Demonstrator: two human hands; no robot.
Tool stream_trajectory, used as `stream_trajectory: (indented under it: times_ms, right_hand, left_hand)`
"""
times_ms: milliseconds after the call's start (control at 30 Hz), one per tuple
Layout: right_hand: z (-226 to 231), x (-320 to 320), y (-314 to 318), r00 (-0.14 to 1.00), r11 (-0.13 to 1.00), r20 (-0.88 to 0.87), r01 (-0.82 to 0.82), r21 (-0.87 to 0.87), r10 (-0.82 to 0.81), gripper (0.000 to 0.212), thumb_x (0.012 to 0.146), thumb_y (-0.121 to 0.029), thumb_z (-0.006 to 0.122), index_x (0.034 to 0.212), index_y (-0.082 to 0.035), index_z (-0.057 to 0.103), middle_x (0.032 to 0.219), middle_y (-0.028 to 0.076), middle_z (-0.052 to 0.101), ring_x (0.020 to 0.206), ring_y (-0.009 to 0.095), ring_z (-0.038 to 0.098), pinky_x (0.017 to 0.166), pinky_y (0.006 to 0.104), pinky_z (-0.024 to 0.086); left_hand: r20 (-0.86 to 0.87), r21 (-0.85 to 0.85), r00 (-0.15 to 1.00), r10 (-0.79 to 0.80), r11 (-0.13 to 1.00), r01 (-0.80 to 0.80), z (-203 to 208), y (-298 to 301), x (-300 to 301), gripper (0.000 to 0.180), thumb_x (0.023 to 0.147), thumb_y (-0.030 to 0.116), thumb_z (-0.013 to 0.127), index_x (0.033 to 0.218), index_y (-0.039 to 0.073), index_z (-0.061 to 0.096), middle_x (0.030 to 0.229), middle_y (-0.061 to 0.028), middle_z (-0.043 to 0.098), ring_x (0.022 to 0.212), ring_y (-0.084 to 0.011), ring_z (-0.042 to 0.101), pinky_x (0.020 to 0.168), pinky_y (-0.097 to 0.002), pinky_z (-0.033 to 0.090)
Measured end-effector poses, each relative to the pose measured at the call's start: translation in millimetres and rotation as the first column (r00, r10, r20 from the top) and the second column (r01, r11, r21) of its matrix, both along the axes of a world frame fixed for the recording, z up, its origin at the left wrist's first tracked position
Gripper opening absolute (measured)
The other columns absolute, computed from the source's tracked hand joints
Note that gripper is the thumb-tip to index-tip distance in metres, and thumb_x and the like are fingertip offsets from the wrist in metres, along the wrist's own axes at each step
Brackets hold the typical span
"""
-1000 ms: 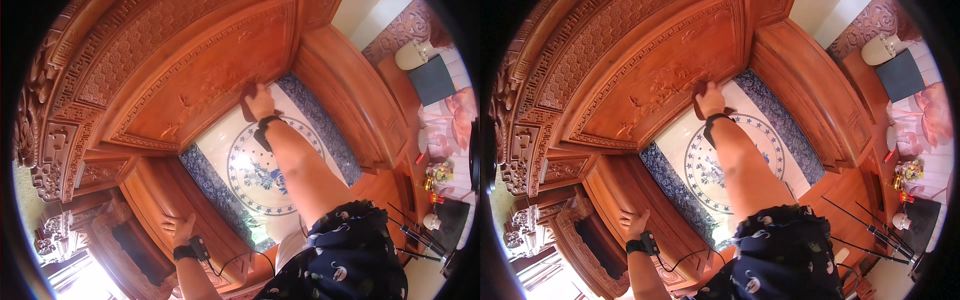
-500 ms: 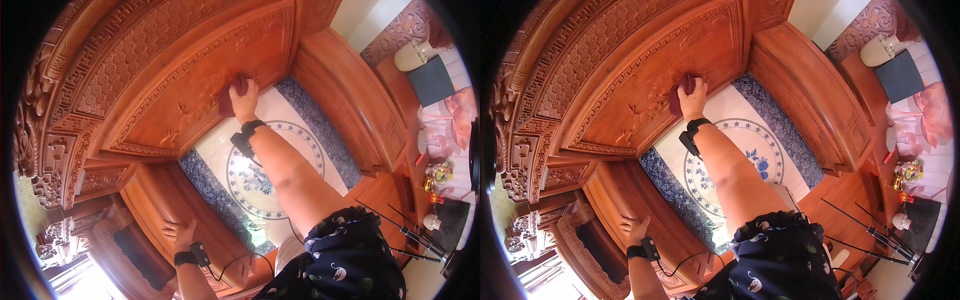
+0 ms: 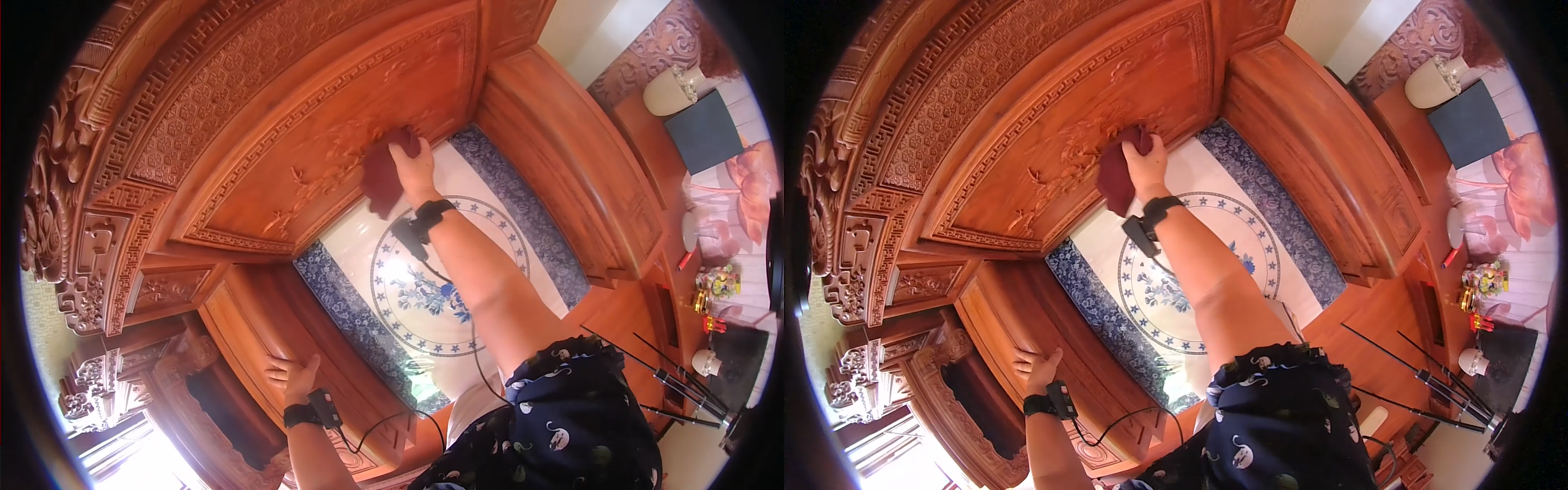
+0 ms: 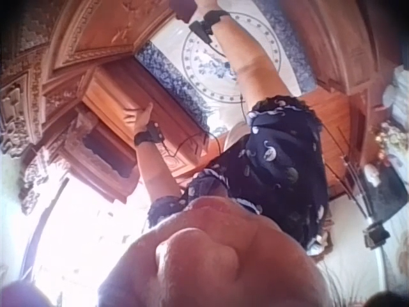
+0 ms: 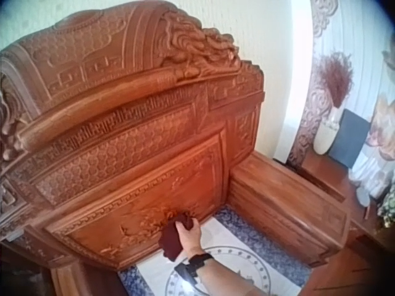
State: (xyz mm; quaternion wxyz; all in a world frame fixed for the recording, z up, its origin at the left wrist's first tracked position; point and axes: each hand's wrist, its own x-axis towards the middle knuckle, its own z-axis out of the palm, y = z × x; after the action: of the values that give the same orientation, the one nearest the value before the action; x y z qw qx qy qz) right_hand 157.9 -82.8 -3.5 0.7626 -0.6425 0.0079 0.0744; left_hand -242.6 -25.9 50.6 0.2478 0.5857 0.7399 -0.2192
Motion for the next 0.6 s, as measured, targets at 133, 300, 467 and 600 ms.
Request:
stream_trajectory:
  times_ms: [133, 300, 467, 600]
  right_hand:
    - [3, 14, 25, 0.98, 0.979, 0.057, 0.196, -0.064, -0.192, 0.041, 0.072, -0.021, 0.067, 0.104, -0.002, 0.051, 0.104, 0.019, 0.051, 0.097, 0.031, 0.051, 0.085, 0.0382, 0.041]
    - [5, 5, 29, 0.958, 0.934, 0.252, 0.208, -0.292, -0.135, 0.039, 0.071, -0.021, 0.066, 0.103, -0.008, 0.048, 0.107, 0.02, 0.043, 0.096, 0.039, 0.049, 0.084, 0.0429, 0.042]
    - [12, 9, 8, 0.972, 0.738, 0.219, 0.086, -0.669, 0.085, 0.041, 0.069, -0.02, 0.067, 0.104, -0.013, 0.047, 0.109, 0.018, 0.044, 0.094, 0.039, 0.053, 0.08, 0.0451, 0.046]
    - [-4, 24, -25, 0.98, 0.761, 0.153, 0.001, -0.649, 0.129, 0.04, 0.068, -0.022, 0.068, 0.103, -0.013, 0.051, 0.108, 0.017, 0.046, 0.094, 0.036, 0.053, 0.079, 0.0422, 0.046]
  left_hand:
    - [0.035, 0.004, 0.999, -0.005, 1.0, 0.005, -3, -5, 14, 0.123, 0.066, 0.043, 0.073, 0.137, 0.011, -0.021, 0.14, -0.0262, -0.024, 0.131, -0.0394, -0.022, 0.106, -0.0524, 0.01]
    - [-0.016, 0.039, 1.0, -0.016, 0.999, 0.017, -4, -6, 14, 0.125, 0.066, 0.047, 0.073, 0.136, 0.013, -0.025, 0.14, -0.0253, -0.026, 0.131, -0.0402, -0.023, 0.105, -0.0534, 0.01]
    - [0.039, 0.053, 0.999, -0.018, 0.998, 0.016, -9, 0, 2, 0.125, 0.066, 0.045, 0.074, 0.136, 0.013, -0.024, 0.14, -0.0262, -0.025, 0.13, -0.0401, -0.023, 0.106, -0.0517, 0.01]
    - [0.012, 0.032, 1.0, -0.014, 0.999, 0.013, -5, -6, 11, 0.122, 0.066, 0.043, 0.073, 0.138, 0.011, -0.02, 0.141, -0.0264, -0.022, 0.132, -0.0392, -0.021, 0.106, -0.0533, 0.01]
